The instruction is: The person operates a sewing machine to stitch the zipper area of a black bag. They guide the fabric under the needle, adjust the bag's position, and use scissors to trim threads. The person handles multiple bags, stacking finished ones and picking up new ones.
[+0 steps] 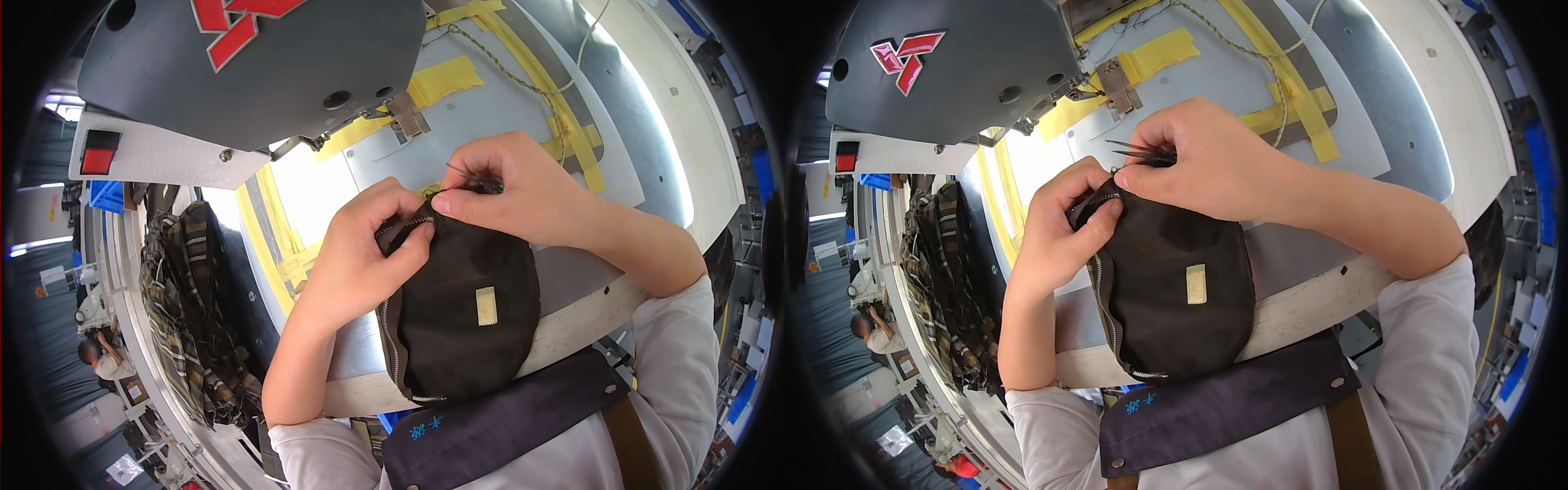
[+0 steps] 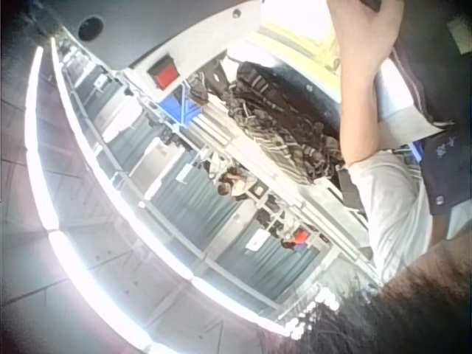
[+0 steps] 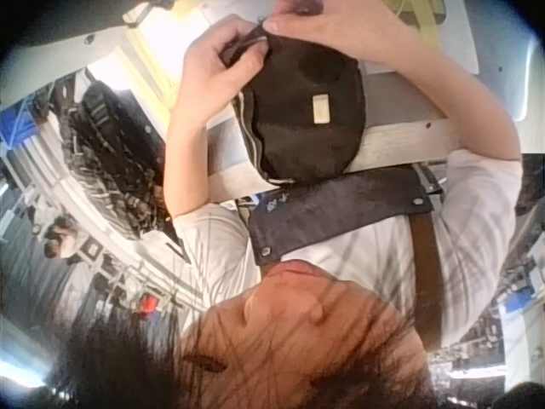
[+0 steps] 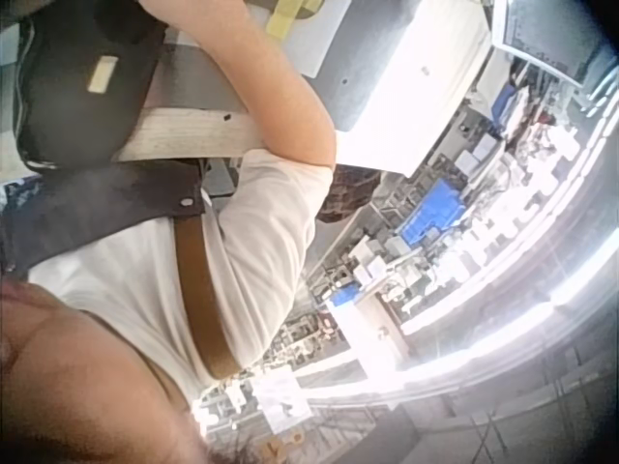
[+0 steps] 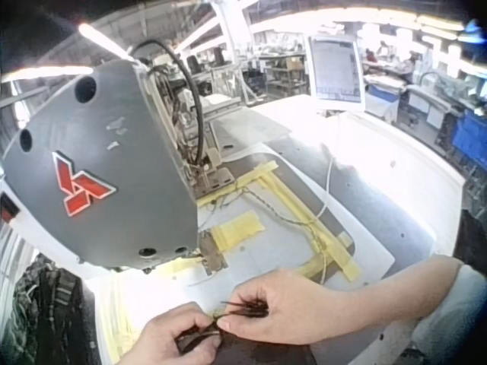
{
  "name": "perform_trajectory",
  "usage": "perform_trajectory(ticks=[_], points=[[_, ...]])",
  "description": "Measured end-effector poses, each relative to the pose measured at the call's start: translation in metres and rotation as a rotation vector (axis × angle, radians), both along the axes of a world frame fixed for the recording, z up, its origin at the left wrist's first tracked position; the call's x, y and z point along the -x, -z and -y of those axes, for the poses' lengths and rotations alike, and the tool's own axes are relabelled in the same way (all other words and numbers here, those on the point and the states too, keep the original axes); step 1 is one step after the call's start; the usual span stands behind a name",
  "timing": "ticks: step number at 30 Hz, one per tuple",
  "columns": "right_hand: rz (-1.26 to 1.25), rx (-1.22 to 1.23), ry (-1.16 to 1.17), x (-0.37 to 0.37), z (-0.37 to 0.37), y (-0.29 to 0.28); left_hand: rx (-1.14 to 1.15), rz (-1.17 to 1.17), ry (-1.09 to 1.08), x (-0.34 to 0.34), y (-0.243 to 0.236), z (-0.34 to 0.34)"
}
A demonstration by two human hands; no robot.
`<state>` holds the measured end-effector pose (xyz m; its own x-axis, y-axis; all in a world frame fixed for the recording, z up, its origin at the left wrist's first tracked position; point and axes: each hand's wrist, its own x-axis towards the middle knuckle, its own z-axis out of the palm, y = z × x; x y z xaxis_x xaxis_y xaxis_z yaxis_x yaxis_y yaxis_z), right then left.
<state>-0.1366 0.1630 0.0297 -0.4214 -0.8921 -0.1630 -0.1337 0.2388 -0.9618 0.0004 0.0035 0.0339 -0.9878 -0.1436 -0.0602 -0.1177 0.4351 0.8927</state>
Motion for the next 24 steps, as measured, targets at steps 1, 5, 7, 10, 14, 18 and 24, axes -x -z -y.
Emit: perform_trajectory(ticks=[1,5,7,10,14,18,24], points=[[-0.01,-0.005,-0.003,0.0001,-0.0001,0.0012,-0.004,-0.001,0.006,0.0002,0.0019,0.0],[-0.01,0.049,0.031,-0.0006,0.0,0.0064,-0.007,-0.027,0.013,0.0006,0.0042,-0.0014],[0.003,0.044,0.033,0.0007,0.0005,0.0024,-0.021,-0.038,0.005,0.0004,0.0023,-0.0005],[-0.004,0.052,0.018,0.0019,0.0013,0.0035,-0.075,-0.043,0.025,0.0004,0.0024,0.0024],[-0.01,0.053,0.024,0.0018,0.0003,0.0024,-0.071,-0.022,0.026,0.0,0.0007,0.0013],[-0.009,0.042,0.028,0.001,0.0001,0.0012,-0.063,-0.032,0.029,0.0003,0.001,0.0007],[-0.014,0.051,0.023,0.001,0.0001,0.0025,-0.067,-0.019,0.029,0.0004,0.0008,0.0011]])
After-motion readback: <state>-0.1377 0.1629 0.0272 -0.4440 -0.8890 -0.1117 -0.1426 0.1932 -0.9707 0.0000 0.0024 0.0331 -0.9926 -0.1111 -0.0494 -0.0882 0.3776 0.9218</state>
